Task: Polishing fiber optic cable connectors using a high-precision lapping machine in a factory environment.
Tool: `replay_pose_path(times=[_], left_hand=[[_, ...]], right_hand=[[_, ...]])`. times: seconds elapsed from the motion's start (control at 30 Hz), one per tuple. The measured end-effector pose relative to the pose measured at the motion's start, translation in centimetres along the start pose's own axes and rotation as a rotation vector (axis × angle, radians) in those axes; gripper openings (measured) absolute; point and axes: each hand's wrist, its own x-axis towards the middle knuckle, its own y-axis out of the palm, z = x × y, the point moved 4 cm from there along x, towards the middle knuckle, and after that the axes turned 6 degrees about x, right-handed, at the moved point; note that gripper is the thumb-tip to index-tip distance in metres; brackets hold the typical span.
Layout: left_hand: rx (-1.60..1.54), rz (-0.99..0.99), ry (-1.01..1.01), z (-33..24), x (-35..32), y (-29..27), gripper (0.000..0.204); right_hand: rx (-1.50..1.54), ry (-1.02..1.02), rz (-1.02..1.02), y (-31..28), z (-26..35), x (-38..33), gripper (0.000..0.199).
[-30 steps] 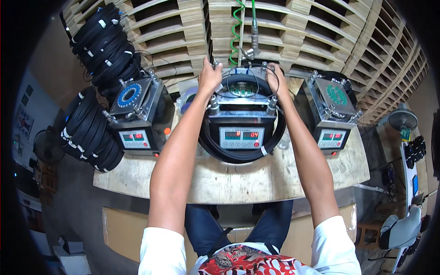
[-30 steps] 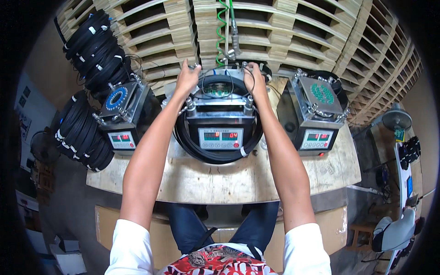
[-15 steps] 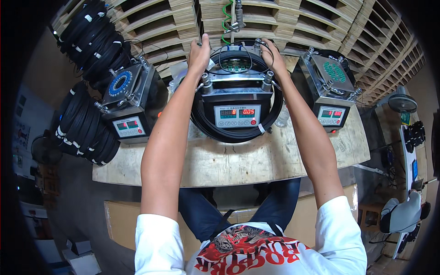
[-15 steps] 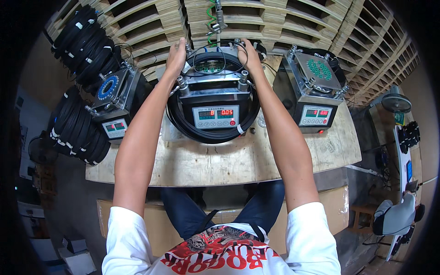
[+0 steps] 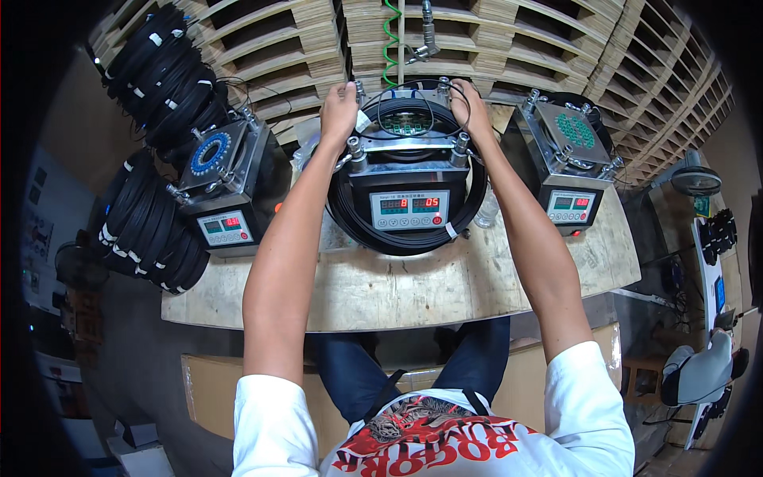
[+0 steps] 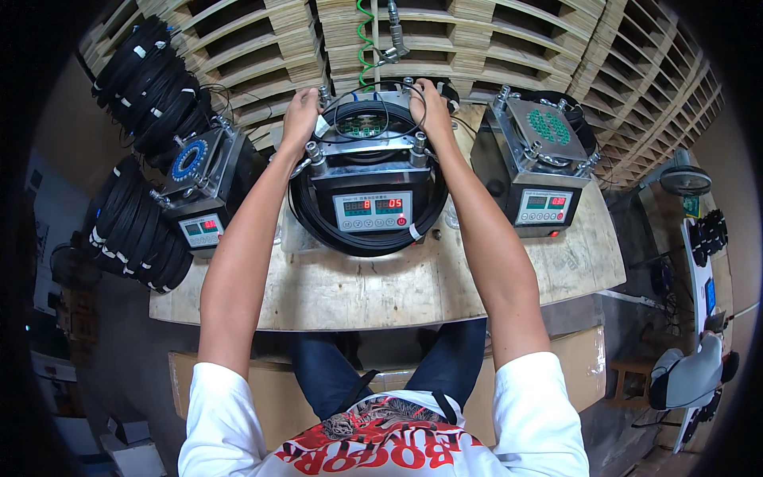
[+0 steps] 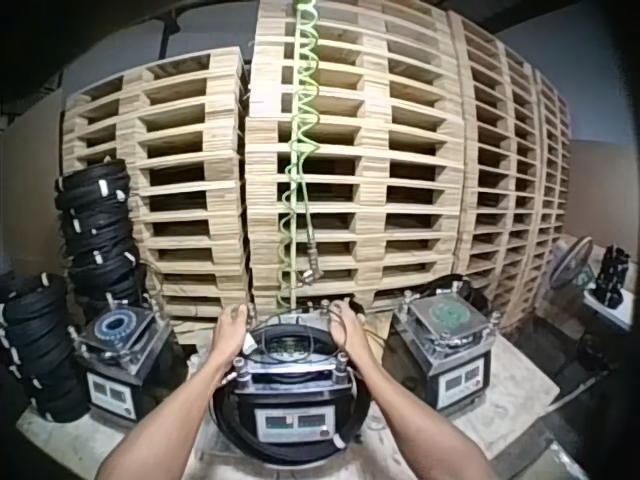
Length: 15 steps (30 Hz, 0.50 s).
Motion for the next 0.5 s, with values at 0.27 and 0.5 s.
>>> replay_pose_path(times=[0.27, 0.5], left_hand=[[0.122, -0.082, -0.010, -0.5, 0.1, -0.2, 0.061], [0.064, -0.044, -0.073, -1.9, -1.2, -0.6, 0.066]], right_hand=[[0.179, -0.015, 0.098, -0.1, 0.5, 0.1, 0.043], [0.065, 0.131, 0.086, -0.2, 0.5, 0.1, 0.052]])
